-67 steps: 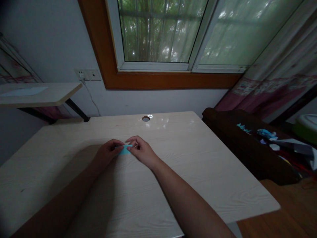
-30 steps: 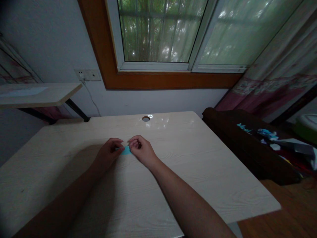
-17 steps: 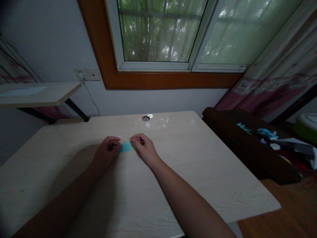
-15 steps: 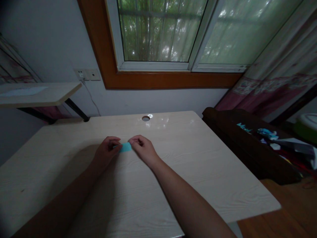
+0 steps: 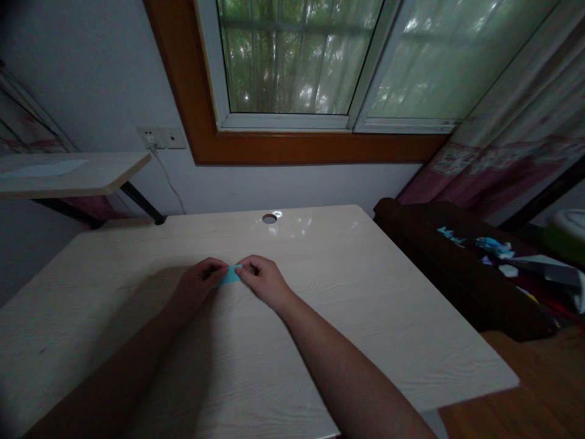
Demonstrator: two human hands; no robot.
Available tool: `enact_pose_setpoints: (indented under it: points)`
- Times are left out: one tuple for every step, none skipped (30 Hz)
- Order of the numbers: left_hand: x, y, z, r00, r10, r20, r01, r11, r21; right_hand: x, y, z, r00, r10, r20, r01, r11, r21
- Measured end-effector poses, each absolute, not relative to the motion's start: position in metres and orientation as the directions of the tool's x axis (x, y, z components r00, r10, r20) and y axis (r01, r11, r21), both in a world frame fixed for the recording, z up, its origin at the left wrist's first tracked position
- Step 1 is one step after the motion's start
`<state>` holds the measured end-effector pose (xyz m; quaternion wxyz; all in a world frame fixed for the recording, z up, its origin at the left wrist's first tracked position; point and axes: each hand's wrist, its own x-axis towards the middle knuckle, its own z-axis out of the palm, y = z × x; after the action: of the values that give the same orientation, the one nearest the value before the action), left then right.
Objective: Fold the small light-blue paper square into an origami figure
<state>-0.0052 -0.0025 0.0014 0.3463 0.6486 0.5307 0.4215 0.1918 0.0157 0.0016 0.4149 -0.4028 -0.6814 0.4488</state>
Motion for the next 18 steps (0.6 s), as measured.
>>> enact_pose_setpoints:
  points:
    - [-0.005, -0.002, 0.002, 0.076, 0.982, 0.172, 0.404, -0.189, 0.895, 0.192, 0.016, 0.002, -0.328, 0.922, 0.206, 0.174, 0.273, -0.946]
    - [-0.006, -0.002, 0.002, 0.075, 0.983, 0.165, 0.413, -0.181, 0.892, 0.192, 0.016, 0.001, -0.325, 0.923, 0.207, 0.169, 0.272, -0.947]
    - [-0.006, -0.002, 0.002, 0.072, 0.984, 0.16, 0.422, -0.176, 0.89, 0.192, 0.016, 0.001, -0.322, 0.924, 0.207, 0.164, 0.27, -0.949]
    - [-0.006, -0.002, 0.003, 0.068, 0.985, 0.158, 0.428, -0.172, 0.887, 0.192, 0.016, 0.0, -0.318, 0.926, 0.205, 0.158, 0.265, -0.951]
    - [-0.006, -0.002, 0.004, 0.064, 0.985, 0.158, 0.432, -0.17, 0.886, 0.191, 0.016, 0.0, -0.31, 0.929, 0.201, 0.151, 0.257, -0.955]
    - [-0.006, -0.003, 0.005, 0.056, 0.986, 0.158, 0.436, -0.167, 0.885, 0.191, 0.016, -0.001, -0.3, 0.934, 0.193, 0.14, 0.243, -0.96]
    - [-0.005, -0.003, 0.006, 0.046, 0.986, 0.158, 0.437, -0.162, 0.885, 0.191, 0.016, -0.001, -0.288, 0.94, 0.182, 0.126, 0.226, -0.966]
    - [-0.005, -0.003, 0.007, 0.036, 0.987, 0.158, 0.436, -0.158, 0.886, 0.191, 0.017, -0.002, -0.274, 0.946, 0.171, 0.106, 0.206, -0.973]
    - [-0.004, -0.004, 0.009, 0.028, 0.988, 0.155, 0.432, -0.152, 0.889, 0.191, 0.017, -0.003, -0.259, 0.952, 0.161, 0.082, 0.188, -0.979]
    - [-0.004, -0.004, 0.01, 0.022, 0.989, 0.148, 0.422, -0.144, 0.895, 0.191, 0.018, -0.003, -0.244, 0.957, 0.153, 0.057, 0.172, -0.983]
    - [-0.003, -0.004, 0.012, 0.019, 0.99, 0.138, 0.407, -0.133, 0.903, 0.192, 0.019, -0.003, -0.231, 0.962, 0.148, 0.033, 0.16, -0.987]
    - [-0.003, -0.004, 0.013, 0.017, 0.992, 0.125, 0.388, -0.122, 0.913, 0.192, 0.02, -0.004, -0.218, 0.966, 0.143, 0.01, 0.148, -0.989]
    - [-0.003, -0.004, 0.014, 0.015, 0.993, 0.113, 0.368, -0.111, 0.923, 0.193, 0.021, -0.004, -0.205, 0.969, 0.137, -0.014, 0.137, -0.991]
    - [-0.003, -0.004, 0.014, 0.012, 0.994, 0.105, 0.35, -0.103, 0.931, 0.193, 0.022, -0.004, -0.194, 0.973, 0.127, -0.039, 0.122, -0.992]
    - [-0.003, -0.004, 0.014, 0.009, 0.995, 0.104, 0.336, -0.101, 0.937, 0.194, 0.023, -0.005, -0.183, 0.977, 0.114, -0.067, 0.103, -0.992]
    - [-0.004, -0.004, 0.014, 0.007, 0.994, 0.112, 0.322, -0.108, 0.941, 0.194, 0.025, -0.004, -0.172, 0.981, 0.094, -0.099, 0.078, -0.992]
    - [-0.004, -0.003, 0.012, 0.004, 0.992, 0.124, 0.305, -0.119, 0.945, 0.195, 0.026, -0.004, -0.164, 0.984, 0.071, -0.134, 0.049, -0.99]
    - [-0.005, -0.002, 0.011, -0.007, 0.99, 0.138, 0.28, -0.131, 0.951, 0.195, 0.026, -0.003, -0.157, 0.987, 0.045, -0.168, 0.019, -0.986]
